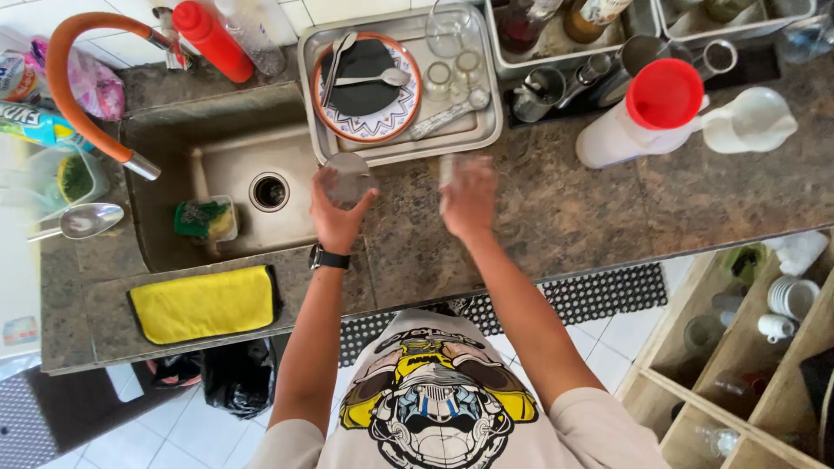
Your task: Cleaning a coffee shop counter with a rag and drying a glass.
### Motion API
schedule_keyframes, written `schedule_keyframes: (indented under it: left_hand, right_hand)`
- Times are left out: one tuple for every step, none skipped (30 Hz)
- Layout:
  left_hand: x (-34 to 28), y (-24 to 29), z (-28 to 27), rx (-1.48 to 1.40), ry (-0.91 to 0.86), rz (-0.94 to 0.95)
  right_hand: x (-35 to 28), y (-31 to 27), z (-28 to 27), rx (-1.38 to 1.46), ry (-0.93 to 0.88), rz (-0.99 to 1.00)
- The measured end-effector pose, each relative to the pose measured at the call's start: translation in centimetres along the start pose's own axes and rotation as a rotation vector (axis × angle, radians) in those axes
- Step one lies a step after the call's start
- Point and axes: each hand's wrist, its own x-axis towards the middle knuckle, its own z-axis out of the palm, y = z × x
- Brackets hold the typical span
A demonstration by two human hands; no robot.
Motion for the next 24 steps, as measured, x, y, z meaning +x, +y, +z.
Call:
schedule_keyframes:
  left_hand:
    - [0.1,0.9,-0.7,-0.001,-0.004,0.0]
    - [0.1,1.8,-1.4,-0.037,-0.058,0.003]
    - [0.1,2.6,-2.1,-0.073,-0.109,0.003]
    - [0.1,3.0,-2.3,-0.076,-0.109,0.0]
    - [0.0,3.3,-2.5,-0.137,-0.144,0.015]
    - [-0.1,3.7,-2.7,-0.198,-0.179,0.029]
    - [-0.3,4.0,-2.7,-0.201,-0.18,0.031]
    - [-0.6,4.4,-2.6,-0.254,-0.217,0.031]
    - [-0.7,4.8,-2.4,-0.309,-0.262,0.035]
    - [-0.9,5.0,-2.1,-0.315,-0.269,0.04]
    - [-1.2,5.3,-1.8,-0.368,-0.355,0.031]
    - [-1.5,5.6,-1.5,-0.42,-0.441,0.022]
    - [-1.7,6.2,-1.3,-0.425,-0.449,0.03]
    - [-1.8,6.8,-1.1,-0.427,-0.472,0.037]
    - [-2.0,7.4,-1.0,-0.429,-0.49,0.042]
    - [-1.7,7.8,-1.1,-0.434,-0.494,0.047]
    - [-1.5,8.1,-1.3,-0.401,-0.493,0.049]
    - [-1.3,8.4,-1.4,-0.367,-0.492,0.051]
    - [-1.2,8.4,-1.7,-0.372,-0.492,0.05]
    - [-1.1,8.4,-2.0,-0.35,-0.483,0.06]
    - [-0.9,8.4,-2.3,-0.326,-0.473,0.07]
    - [-1.1,8.0,-2.2,-0.329,-0.472,0.069]
    - [-1.1,7.5,-2.2,-0.353,-0.501,0.077]
    - [-1.2,7.0,-2.2,-0.376,-0.529,0.084]
  right_hand:
    - [-1.0,-1.0,-0.2,-0.001,-0.001,0.004]
    - [-2.1,-2.1,-0.4,0.069,-0.024,-0.104]
    - [-3.1,-3.1,-0.7,0.138,-0.048,-0.216]
    - [-3.4,-2.7,-0.4,0.135,-0.05,-0.215]
    - [-3.6,-2.3,0.0,0.173,-0.022,-0.194]
    - [-3.9,-1.8,0.3,0.212,0.006,-0.173]
    - [-4.1,-2.0,0.1,0.209,0.008,-0.172]
    - [-4.3,-2.1,-0.1,0.599,-0.019,0.053]
    - [-4.5,-2.1,-0.3,0.984,-0.038,0.29]
    - [-4.4,-4.0,-1.6,0.982,-0.028,0.295]
    - [-4.4,-5.8,-3.0,1.353,0.032,0.529]
    - [-4.5,-7.6,-4.3,1.721,0.1,0.765]
    - [-4.6,-7.2,-3.1,1.721,0.114,0.764]
    - [-4.7,-6.8,-2.0,1.996,0.047,0.933]
    - [-4.7,-6.5,-0.8,2.266,-0.036,1.102]
    - [-5.2,-6.1,-0.4,2.266,-0.026,1.097]
    - [-5.9,-5.6,0.0,2.195,-0.106,1.077]
    - [-6.6,-5.2,0.4,2.122,-0.182,1.057]
    - [-6.7,-5.3,-0.4,2.117,-0.18,1.057]
    - [-6.8,-5.5,-1.3,2.032,-0.155,0.974]
    - [-6.9,-5.8,-2.0,1.948,-0.134,0.891]
    - [-7.5,-5.1,-0.6,1.944,-0.134,0.89]
    - [-7.8,-4.5,0.7,1.968,-0.122,0.942]
    - [-8.2,-3.8,2.1,1.992,-0.11,0.995]
